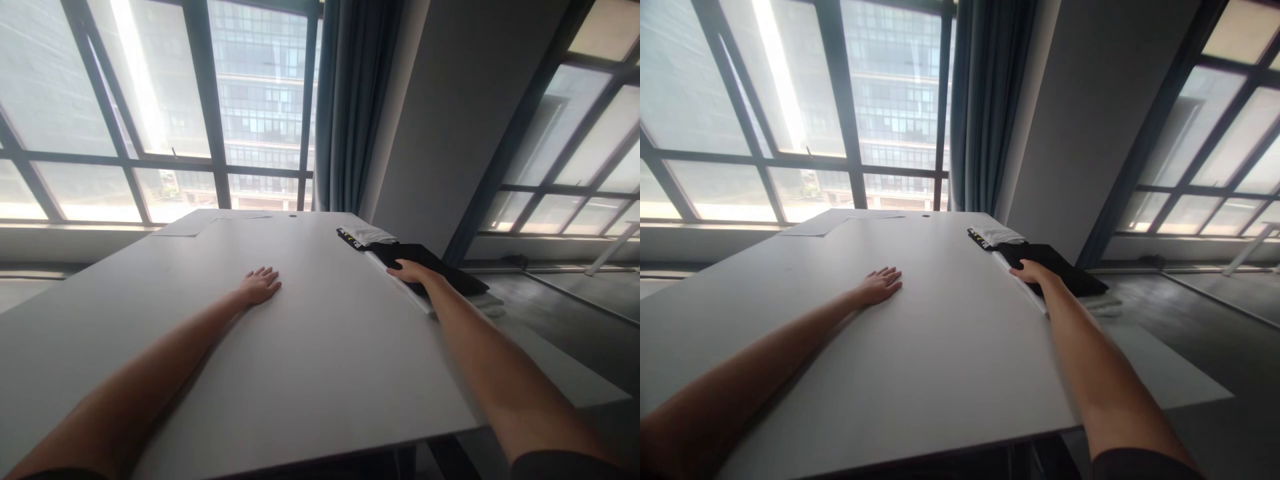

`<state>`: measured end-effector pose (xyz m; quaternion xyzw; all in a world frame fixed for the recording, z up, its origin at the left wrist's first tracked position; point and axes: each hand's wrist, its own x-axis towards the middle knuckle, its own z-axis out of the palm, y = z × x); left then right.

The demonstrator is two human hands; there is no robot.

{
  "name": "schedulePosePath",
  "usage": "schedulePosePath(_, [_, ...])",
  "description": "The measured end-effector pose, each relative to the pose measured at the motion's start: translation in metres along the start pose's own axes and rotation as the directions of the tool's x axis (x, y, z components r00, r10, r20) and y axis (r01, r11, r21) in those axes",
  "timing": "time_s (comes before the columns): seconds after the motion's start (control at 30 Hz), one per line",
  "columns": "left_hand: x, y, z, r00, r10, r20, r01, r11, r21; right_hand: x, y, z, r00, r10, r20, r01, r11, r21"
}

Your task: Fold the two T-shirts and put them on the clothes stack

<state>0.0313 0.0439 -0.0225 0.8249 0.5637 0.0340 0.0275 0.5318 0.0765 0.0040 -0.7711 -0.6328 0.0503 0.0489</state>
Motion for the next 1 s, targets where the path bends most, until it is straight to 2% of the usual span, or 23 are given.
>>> schedulePosePath(0.17, [-0.032, -0.017, -0.001, 0.999, 0.039, 0.031, -0.037, 0.997, -0.062, -0.035, -0.019, 0.016, 0.990, -0.017, -0.140, -0.007, 0.985, -0.173])
schedulePosePath(0.23, [-0.041, -0.021, -0.003, 1.000, 0.015, 0.023, -0.014, 0.998, -0.065, -0.044, -0.028, 0.020, 0.979, -0.041, -0.198, 0.001, 0.981, -0.196])
schedulePosePath(0.3, [-0.045, -0.018, -0.006, 0.999, -0.040, 0.014, 0.041, 0.998, -0.047, -0.051, -0.048, 0.022, 0.968, -0.119, -0.223, 0.079, 0.980, -0.181])
schedulePosePath(0.37, [-0.044, -0.005, -0.008, 0.996, -0.084, 0.006, 0.084, 0.996, -0.028, -0.057, -0.081, 0.025, 0.952, -0.213, -0.221, 0.192, 0.975, -0.114])
schedulePosePath(0.47, [-0.036, 0.026, -0.009, 0.996, -0.077, -0.044, 0.075, 0.996, -0.043, -0.073, -0.148, 0.036, 0.939, -0.315, -0.135, 0.324, 0.945, 0.050])
schedulePosePath(0.57, [-0.030, 0.052, -0.003, 0.992, -0.054, -0.116, 0.045, 0.996, -0.075, -0.094, -0.205, 0.054, 0.874, -0.477, -0.094, 0.485, 0.866, 0.122])
schedulePosePath(0.63, [-0.029, 0.060, 0.002, 0.993, -0.059, -0.104, 0.050, 0.996, -0.079, -0.105, -0.224, 0.064, 0.842, -0.535, -0.071, 0.540, 0.834, 0.111])
schedulePosePath(0.8, [-0.030, 0.059, 0.008, 0.995, -0.067, -0.072, 0.062, 0.995, -0.074, -0.110, -0.224, 0.070, 0.843, -0.538, -0.016, 0.538, 0.839, 0.077])
schedulePosePath(1.0, [-0.030, 0.060, 0.006, 0.995, -0.063, -0.075, 0.058, 0.996, -0.068, -0.108, -0.222, 0.068, 0.845, -0.534, -0.023, 0.534, 0.843, 0.064])
